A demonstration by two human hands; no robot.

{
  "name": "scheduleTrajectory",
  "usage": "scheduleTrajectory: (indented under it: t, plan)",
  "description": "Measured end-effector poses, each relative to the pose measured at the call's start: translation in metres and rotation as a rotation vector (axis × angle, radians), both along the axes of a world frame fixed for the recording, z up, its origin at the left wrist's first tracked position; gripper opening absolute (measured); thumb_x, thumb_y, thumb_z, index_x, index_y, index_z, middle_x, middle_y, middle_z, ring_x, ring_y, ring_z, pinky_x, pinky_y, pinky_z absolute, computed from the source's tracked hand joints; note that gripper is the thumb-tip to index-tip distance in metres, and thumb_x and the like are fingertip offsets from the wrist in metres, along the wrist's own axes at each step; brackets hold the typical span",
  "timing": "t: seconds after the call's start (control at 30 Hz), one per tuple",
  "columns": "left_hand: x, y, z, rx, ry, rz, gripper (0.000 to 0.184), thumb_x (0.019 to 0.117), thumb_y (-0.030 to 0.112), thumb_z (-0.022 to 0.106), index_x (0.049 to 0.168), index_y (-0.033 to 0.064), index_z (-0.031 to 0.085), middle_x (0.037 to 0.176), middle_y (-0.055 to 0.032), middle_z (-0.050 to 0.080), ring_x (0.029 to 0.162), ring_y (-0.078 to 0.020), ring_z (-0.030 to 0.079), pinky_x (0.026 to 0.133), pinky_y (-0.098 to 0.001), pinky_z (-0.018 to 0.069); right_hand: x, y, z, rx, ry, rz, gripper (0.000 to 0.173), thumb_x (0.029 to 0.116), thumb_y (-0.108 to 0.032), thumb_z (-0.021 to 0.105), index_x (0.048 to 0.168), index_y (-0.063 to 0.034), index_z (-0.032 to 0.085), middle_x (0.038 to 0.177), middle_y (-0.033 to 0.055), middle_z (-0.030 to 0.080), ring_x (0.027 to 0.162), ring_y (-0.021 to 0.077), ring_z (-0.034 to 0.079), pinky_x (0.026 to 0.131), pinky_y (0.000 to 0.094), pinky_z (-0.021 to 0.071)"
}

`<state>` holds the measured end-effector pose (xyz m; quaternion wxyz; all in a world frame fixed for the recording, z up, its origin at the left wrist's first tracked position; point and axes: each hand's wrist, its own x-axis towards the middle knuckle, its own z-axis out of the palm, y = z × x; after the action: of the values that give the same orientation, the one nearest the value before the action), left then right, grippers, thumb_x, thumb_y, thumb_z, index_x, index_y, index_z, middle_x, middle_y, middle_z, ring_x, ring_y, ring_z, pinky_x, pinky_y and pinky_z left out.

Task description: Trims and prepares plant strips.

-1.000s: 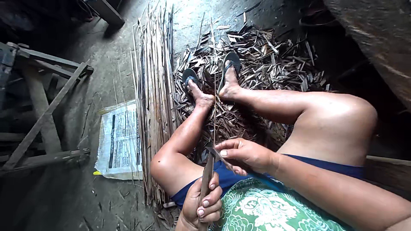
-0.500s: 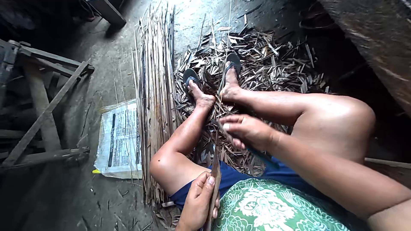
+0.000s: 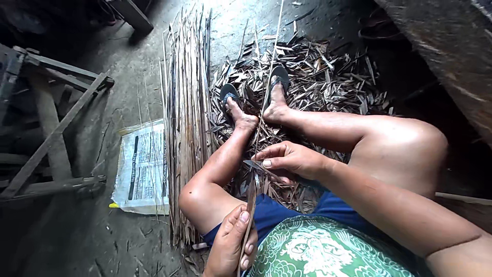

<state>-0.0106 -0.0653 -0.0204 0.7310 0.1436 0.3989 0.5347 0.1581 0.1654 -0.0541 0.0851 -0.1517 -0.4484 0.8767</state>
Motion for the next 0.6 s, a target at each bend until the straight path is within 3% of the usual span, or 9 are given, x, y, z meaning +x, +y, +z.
scheduleTrajectory:
  t: [0.1,0.17,0.27,0.43,0.6]
  plan:
    - [-0.002,-0.001,0.001,0.014,-0.096,-0.004,0.028,0.1076,0.037,0.051,0.101,0.0109,0.058,0.058,0.004,0.049,0.041,-0.004,0.05,0.039,-0.0187,0.0448,-0.002,0.006,0.001,0.009,-0.003,-0.027,0.029,0.104,-0.014,0.056,0.129,-0.0036,0.066,0.078,0.0022,0.069,0.053,0.0045,0.06,0.048,0.0186,0.0519]
    - [-0.002,-0.003,0.002,0.012,-0.143,-0.028,0.027,0.1077,0.036,0.051,0.102,0.011,0.059,0.058,0.0041,0.05,0.042,-0.0039,0.05,0.039,-0.0186,0.0449,0.0,0.014,0.001,-0.007,-0.053,-0.161,0.029,0.1037,-0.015,0.052,0.128,-0.0056,0.066,0.072,0.0009,0.064,0.05,0.0034,0.055,0.047,0.018,0.0482]
    - [-0.001,-0.007,-0.002,0.001,-0.153,-0.061,0.027,0.1074,0.037,0.051,0.102,0.0116,0.06,0.059,0.0037,0.05,0.043,-0.004,0.05,0.04,-0.0186,0.044,0.005,0.026,-0.002,-0.075,-0.112,-0.319,0.033,0.1075,-0.017,0.048,0.137,-0.0079,0.06,0.074,0.0057,0.064,0.05,0.0069,0.057,0.046,0.02,0.0505]
    - [-0.001,-0.009,-0.009,-0.019,-0.07,-0.05,0.026,0.1066,0.036,0.053,0.101,0.0118,0.061,0.06,0.003,0.052,0.043,-0.0043,0.051,0.04,-0.0188,0.0448,0.007,-0.006,-0.003,-0.082,-0.063,-0.112,0.033,0.1044,-0.017,0.054,0.135,-0.007,0.06,0.079,0.0021,0.068,0.053,0.0061,0.059,0.046,0.0202,0.0507]
    - [-0.003,-0.008,-0.005,-0.007,0.076,-0.055,0.026,0.1063,0.037,0.054,0.101,0.0124,0.06,0.06,0.0027,0.051,0.043,-0.0041,0.05,0.04,-0.019,0.045,0.007,0.009,-0.001,-0.028,-0.032,-0.088,0.031,0.1037,-0.014,0.056,0.132,-0.0039,0.065,0.081,0.0035,0.07,0.053,0.0055,0.06,0.047,0.0195,0.052]
